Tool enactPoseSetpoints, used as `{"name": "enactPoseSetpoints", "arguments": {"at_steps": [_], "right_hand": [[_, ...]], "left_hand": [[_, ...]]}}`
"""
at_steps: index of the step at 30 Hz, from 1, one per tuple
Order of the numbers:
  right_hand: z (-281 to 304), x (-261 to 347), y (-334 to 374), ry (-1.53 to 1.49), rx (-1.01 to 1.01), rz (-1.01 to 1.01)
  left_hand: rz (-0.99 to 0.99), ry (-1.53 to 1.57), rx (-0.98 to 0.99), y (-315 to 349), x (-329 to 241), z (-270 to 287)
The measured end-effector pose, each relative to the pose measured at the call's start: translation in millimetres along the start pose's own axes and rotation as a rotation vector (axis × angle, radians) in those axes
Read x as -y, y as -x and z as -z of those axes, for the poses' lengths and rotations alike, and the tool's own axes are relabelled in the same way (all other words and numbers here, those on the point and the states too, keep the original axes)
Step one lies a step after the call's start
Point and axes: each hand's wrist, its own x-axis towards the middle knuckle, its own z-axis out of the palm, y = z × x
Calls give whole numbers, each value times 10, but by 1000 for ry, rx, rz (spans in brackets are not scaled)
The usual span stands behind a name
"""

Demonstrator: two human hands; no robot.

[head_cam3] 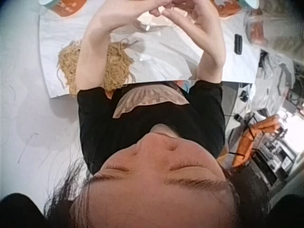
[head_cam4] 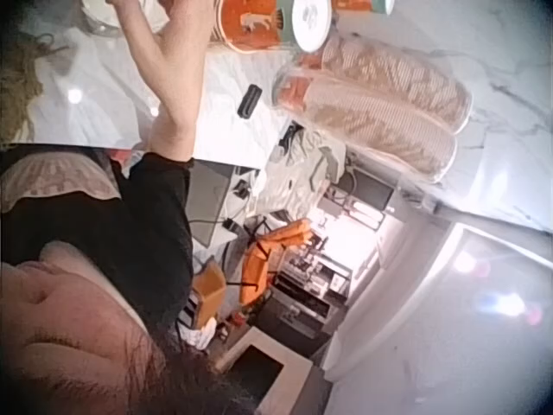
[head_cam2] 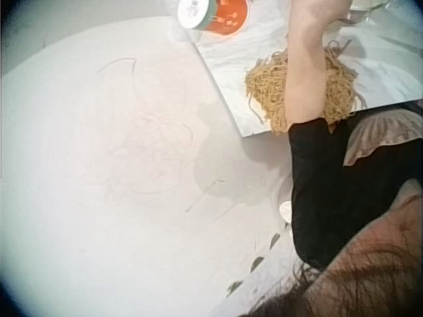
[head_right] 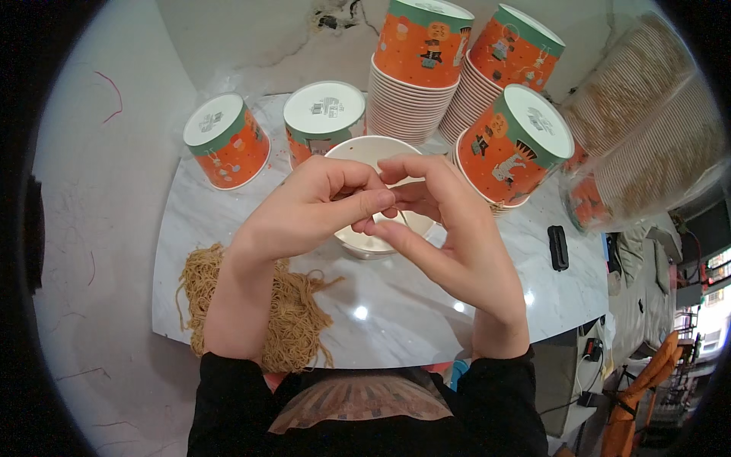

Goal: Attaching handles or strings to paper buckets.

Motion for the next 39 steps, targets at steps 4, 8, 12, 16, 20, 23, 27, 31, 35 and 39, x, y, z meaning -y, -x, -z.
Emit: {"name": "enactPoseSetpoints", "arguments": {"at_steps": [4, 8, 12, 16, 20, 23, 27, 31, 35, 39], "right_hand": [[12, -81, -33, -58, -47, -139], [79, -183, -17, -21, 0, -148], [105, -122, -17, 14, -34, -196], [162, -82, -8, 25, -49, -189], [194, -63, -5, 79, -73, -161], [183, -39, -18, 66, -78, -131], [197, -18, -10, 34, -97, -114], [229, -8, 0, 53, -115, -100], [238, 30, 6, 69, -151, -109], [239, -3, 1, 124, -165, -57]], "left_hand": [[5, 15, -14, -1, -14, -1], [65, -27, -7, 20, -64, 47], [90, -123, 12, 88, -154, 125], [84, -94, -8, 127, -187, 186], [76, -104, -21, 126, -188, 214], [41, -100, -22, 132, -174, 228], [45, -190, -24, 135, -161, 234], [-298, -638, 6, 70, 47, 168], [-157, -817, 225, 1, 153, -38], [-74, -835, 232, -23, 245, -186]]}}
